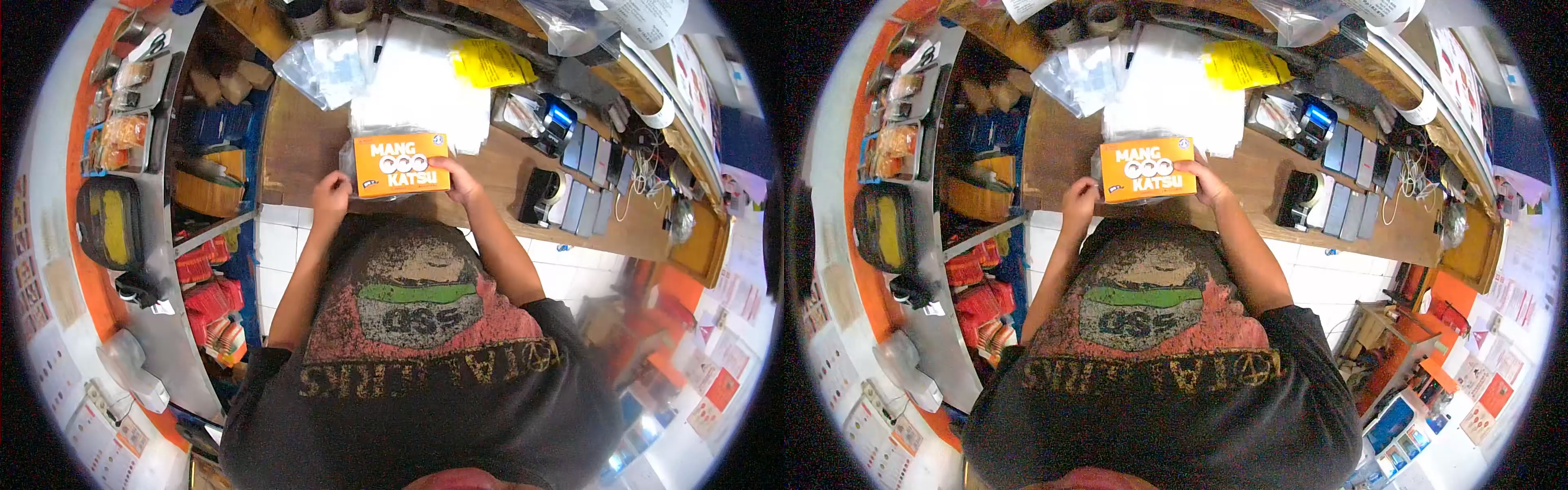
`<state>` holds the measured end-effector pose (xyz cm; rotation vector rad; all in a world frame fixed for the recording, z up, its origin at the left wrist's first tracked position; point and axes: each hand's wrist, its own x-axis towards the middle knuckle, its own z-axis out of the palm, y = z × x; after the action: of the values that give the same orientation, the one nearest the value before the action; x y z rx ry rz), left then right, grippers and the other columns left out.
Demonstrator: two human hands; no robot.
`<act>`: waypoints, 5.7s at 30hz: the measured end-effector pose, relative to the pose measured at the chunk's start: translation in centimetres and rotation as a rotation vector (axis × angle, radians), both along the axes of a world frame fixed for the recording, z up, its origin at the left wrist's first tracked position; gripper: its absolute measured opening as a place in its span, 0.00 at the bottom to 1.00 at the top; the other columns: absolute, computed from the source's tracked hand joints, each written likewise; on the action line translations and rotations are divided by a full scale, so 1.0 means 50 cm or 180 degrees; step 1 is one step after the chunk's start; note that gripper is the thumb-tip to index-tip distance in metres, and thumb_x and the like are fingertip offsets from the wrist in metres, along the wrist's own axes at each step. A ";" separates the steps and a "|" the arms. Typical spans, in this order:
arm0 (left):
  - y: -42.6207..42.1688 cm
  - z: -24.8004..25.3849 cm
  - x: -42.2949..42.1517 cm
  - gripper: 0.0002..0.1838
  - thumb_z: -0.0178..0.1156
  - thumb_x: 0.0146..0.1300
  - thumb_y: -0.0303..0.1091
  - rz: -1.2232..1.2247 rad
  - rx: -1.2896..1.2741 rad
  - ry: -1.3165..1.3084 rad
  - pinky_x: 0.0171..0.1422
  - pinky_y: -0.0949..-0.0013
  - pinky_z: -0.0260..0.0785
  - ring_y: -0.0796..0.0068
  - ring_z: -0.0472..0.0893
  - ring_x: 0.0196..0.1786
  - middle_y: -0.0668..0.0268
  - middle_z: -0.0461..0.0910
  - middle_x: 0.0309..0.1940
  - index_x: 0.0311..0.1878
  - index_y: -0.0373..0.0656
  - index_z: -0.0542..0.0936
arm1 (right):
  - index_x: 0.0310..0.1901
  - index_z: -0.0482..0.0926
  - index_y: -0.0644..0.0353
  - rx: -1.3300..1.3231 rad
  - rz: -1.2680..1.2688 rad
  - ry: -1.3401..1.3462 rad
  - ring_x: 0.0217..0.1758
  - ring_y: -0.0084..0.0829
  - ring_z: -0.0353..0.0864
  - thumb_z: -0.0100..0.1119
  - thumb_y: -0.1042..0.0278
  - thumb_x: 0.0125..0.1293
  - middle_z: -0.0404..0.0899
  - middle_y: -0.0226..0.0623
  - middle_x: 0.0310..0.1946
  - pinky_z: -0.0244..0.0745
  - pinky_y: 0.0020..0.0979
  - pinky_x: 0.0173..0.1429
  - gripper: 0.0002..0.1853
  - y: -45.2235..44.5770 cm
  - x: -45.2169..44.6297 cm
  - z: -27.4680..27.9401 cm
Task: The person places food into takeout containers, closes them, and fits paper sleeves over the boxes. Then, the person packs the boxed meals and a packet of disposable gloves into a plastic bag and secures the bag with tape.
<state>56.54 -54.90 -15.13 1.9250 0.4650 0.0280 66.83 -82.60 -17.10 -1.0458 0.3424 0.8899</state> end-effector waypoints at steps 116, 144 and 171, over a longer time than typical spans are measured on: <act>-0.198 0.284 -0.085 0.05 0.58 0.63 0.29 0.0979 -0.1007 -0.0844 0.23 0.78 0.67 0.79 0.75 0.33 0.60 0.78 0.35 0.39 0.43 0.72 | 0.55 0.73 0.64 -0.0960 -0.2717 -0.2283 0.44 0.24 0.79 0.67 0.82 0.56 0.80 0.33 0.40 0.76 0.24 0.48 0.24 -0.811 0.276 -0.039; -0.666 0.322 0.256 0.12 0.66 0.64 0.33 -0.1480 -0.2295 0.0565 0.50 0.76 0.69 0.82 0.78 0.42 0.70 0.83 0.39 0.47 0.39 0.80 | 0.42 0.80 0.59 0.0786 -0.2405 -0.1407 0.43 0.24 0.80 0.66 0.74 0.62 0.82 0.30 0.39 0.75 0.28 0.51 0.08 -0.532 -0.023 0.265; -0.336 0.422 0.048 0.26 0.70 0.57 0.42 -0.0085 0.3505 -0.1275 0.66 0.59 0.60 0.58 0.72 0.59 0.53 0.77 0.53 0.56 0.39 0.78 | 0.42 0.80 0.75 -0.0110 -0.1500 -0.1102 0.45 0.39 0.84 0.52 0.85 0.64 0.81 0.49 0.45 0.81 0.34 0.54 0.09 -0.432 -0.033 0.262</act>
<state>58.93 -71.73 5.98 2.8922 0.1308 0.7770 65.20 -104.18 -3.99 -1.0693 0.2946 0.2752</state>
